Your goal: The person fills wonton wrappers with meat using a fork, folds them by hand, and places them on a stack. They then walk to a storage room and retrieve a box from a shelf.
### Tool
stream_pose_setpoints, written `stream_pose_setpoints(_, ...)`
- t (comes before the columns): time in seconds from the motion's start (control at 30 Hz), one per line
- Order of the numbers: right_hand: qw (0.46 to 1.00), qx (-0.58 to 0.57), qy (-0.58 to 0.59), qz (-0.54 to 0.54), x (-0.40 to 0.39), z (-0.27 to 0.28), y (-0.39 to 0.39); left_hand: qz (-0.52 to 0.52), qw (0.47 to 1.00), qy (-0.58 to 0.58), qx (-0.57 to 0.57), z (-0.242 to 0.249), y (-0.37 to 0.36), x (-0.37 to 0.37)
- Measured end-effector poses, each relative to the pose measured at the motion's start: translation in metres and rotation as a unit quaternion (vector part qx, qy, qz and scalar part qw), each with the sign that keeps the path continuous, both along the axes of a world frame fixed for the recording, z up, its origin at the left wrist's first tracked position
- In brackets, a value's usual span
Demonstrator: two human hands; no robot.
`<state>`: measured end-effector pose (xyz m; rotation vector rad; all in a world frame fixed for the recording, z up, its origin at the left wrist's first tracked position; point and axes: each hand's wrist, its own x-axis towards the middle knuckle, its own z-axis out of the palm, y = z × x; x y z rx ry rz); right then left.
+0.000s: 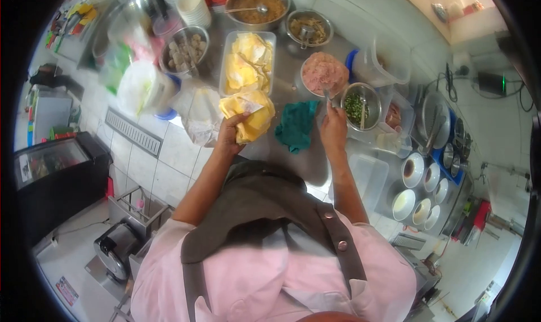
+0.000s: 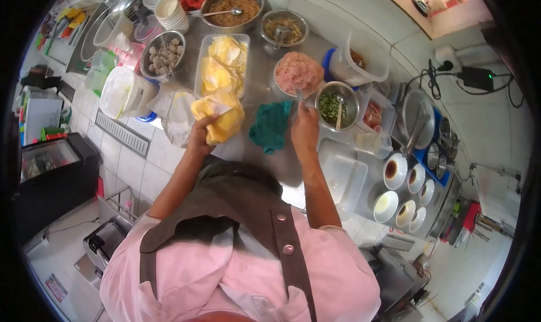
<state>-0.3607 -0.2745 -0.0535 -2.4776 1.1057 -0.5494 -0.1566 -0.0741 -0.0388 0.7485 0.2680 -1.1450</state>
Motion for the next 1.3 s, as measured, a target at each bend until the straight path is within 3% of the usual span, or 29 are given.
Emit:
stream_pose_setpoints(0.07, 0.999, -0.021, -0.028, 0.002, 0.011, 0.0, 0.007, 0.007, 1.0, 0.006, -0.008, 0.003, 0.003, -0.002)
stream_pose_setpoints(0.13, 0.983, -0.181, -0.022, 0.004, 0.026, 0.025, 0.017, -0.001, 0.999, 0.027, -0.035, 0.005, 0.005, -0.003)
stream_pose_setpoints(0.17, 0.983, -0.18, -0.022, 0.007, 0.035, 0.025, 0.021, -0.004, 0.999, 0.026, -0.031, -0.005, 0.007, -0.002)
stream_pose_setpoints(0.23, 0.977, -0.017, -0.139, 0.16, 0.056, 0.029, 0.034, -0.016, 0.999, 0.021, -0.042, -0.007, 0.01, -0.003)
stream_pose_setpoints(0.3, 0.969, 0.01, -0.141, 0.201, 0.081, 0.048, 0.059, -0.032, 0.998, 0.012, -0.056, -0.013, 0.011, -0.004)
stream_pose_setpoints(0.4, 0.971, 0.051, -0.058, 0.228, 0.106, 0.053, 0.079, -0.036, 0.999, -0.02, -0.034, -0.028, 0.02, -0.005)
stream_pose_setpoints(0.53, 0.964, 0.013, -0.054, 0.26, 0.127, 0.058, 0.088, 0.018, 0.998, 0.016, -0.05, -0.014, 0.033, -0.002)
stream_pose_setpoints(0.6, 0.941, 0.134, -0.056, 0.306, 0.137, 0.06, 0.088, 0.043, 0.997, 0.04, -0.055, -0.003, 0.041, -0.001)
stream_pose_setpoints(0.63, 0.939, 0.133, -0.058, 0.313, 0.144, 0.063, 0.087, 0.074, 0.993, 0.037, -0.082, 0.0, 0.045, -0.002)
stream_pose_setpoints(0.7, 0.915, 0.245, -0.138, 0.29, 0.157, 0.068, 0.082, 0.115, 0.986, 0.045, -0.11, 0.002, 0.054, 0.0)
stream_pose_setpoints(0.73, 0.913, 0.245, -0.139, 0.295, 0.167, 0.067, 0.077, 0.12, 0.986, 0.042, -0.11, -0.002, 0.06, 0.0)
stream_pose_setpoints(0.8, 0.903, 0.22, -0.223, 0.295, 0.192, 0.06, 0.059, 0.106, 0.994, -0.001, -0.009, -0.013, 0.071, 0.0)
stream_pose_setpoints(0.87, 0.909, 0.228, -0.185, 0.296, 0.203, 0.038, 0.042, 0.07, 0.997, 0.019, 0.003, -0.034, 0.09, 0.001)
stream_pose_setpoints(0.9, 0.929, 0.14, -0.153, 0.307, 0.203, 0.025, 0.035, 0.048, 0.999, 0.005, 0.003, -0.047, 0.097, 0.002)
stream_pose_setpoints(0.93, 0.94, 0.044, -0.127, 0.314, 0.208, 0.025, 0.024, 0.074, 0.997, 0.024, -0.027, -0.028, 0.089, -0.001)
stream_pose_setpoints(0.97, 0.938, 0.088, -0.085, 0.323, 0.202, 0.033, 0.019, 0.094, 0.994, -0.017, -0.043, -0.015, 0.084, -0.004)
stream_pose_setpoints(1.07, 0.952, 0.079, -0.099, 0.28, 0.164, 0.046, 0.017, 0.089, 0.993, 0.02, -0.077, -0.014, 0.087, 0.0)
stream_pose_setpoints(1.13, 0.943, 0.27, 0.029, 0.194, 0.125, 0.037, 0.014, 0.079, 0.992, 0.047, -0.086, -0.025, 0.089, 0.004)
stream_pose_setpoints(1.17, 0.943, 0.279, 0.041, 0.175, 0.105, 0.028, 0.016, 0.064, 0.992, 0.052, -0.1, -0.029, 0.089, 0.006)
stream_pose_setpoints(1.23, 0.992, 0.021, -0.052, 0.112, 0.056, 0.003, 0.018, 0.037, 0.994, 0.06, -0.089, -0.031, 0.085, 0.01)
stream_pose_setpoints(1.3, 0.998, -0.015, -0.056, 0.009, 0.02, -0.006, 0.027, -0.005, 0.993, 0.075, -0.093, -0.037, 0.082, 0.005)
